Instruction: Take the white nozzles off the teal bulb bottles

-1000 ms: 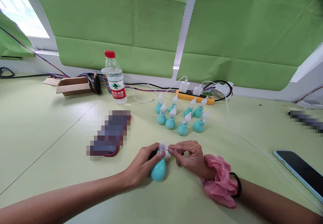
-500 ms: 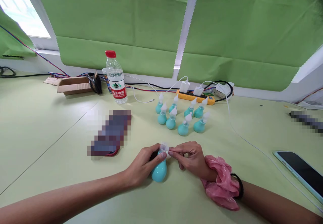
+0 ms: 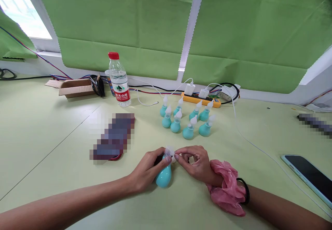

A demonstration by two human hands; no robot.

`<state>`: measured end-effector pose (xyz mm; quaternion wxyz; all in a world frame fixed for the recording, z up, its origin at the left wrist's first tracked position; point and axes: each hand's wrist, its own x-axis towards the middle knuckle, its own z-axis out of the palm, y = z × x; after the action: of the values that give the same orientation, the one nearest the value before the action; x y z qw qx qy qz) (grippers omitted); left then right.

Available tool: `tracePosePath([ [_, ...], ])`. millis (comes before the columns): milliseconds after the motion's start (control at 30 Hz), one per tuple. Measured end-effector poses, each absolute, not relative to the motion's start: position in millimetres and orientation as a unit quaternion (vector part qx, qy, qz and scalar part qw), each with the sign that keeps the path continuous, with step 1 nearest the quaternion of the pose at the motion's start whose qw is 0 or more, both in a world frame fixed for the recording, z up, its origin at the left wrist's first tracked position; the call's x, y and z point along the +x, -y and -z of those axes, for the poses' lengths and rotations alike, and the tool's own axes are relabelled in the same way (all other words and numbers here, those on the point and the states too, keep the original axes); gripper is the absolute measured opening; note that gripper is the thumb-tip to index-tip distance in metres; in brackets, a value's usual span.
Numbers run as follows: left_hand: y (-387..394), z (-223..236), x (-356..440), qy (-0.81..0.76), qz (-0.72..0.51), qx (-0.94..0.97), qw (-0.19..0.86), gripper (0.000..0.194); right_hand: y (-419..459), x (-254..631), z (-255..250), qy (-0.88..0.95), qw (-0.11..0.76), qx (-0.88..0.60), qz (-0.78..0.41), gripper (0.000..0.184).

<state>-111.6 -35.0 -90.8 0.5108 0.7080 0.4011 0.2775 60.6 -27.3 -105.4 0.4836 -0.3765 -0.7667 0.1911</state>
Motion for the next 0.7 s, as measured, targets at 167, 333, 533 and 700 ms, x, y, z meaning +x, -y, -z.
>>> tracePosePath([
  [167, 37, 87, -112, -0.404, -0.307, 0.691, 0.515, 0.032, 26, 61, 105, 0.758, 0.48, -0.39, -0.208, 0.009],
  [333, 38, 89, -113, -0.411, -0.334, 0.657, 0.537, 0.032, 24, 62, 108, 0.742, 0.478, -0.412, -0.225, 0.01],
  [533, 37, 97, -115, -0.438, -0.386, 0.585, 0.562, 0.031, 18, 65, 113, 0.748, 0.449, -0.436, -0.22, 0.015],
  [700, 34, 98, -115, -0.465, -0.392, 0.579, 0.543, 0.033, 18, 64, 119, 0.786, 0.401, -0.448, -0.144, 0.018],
])
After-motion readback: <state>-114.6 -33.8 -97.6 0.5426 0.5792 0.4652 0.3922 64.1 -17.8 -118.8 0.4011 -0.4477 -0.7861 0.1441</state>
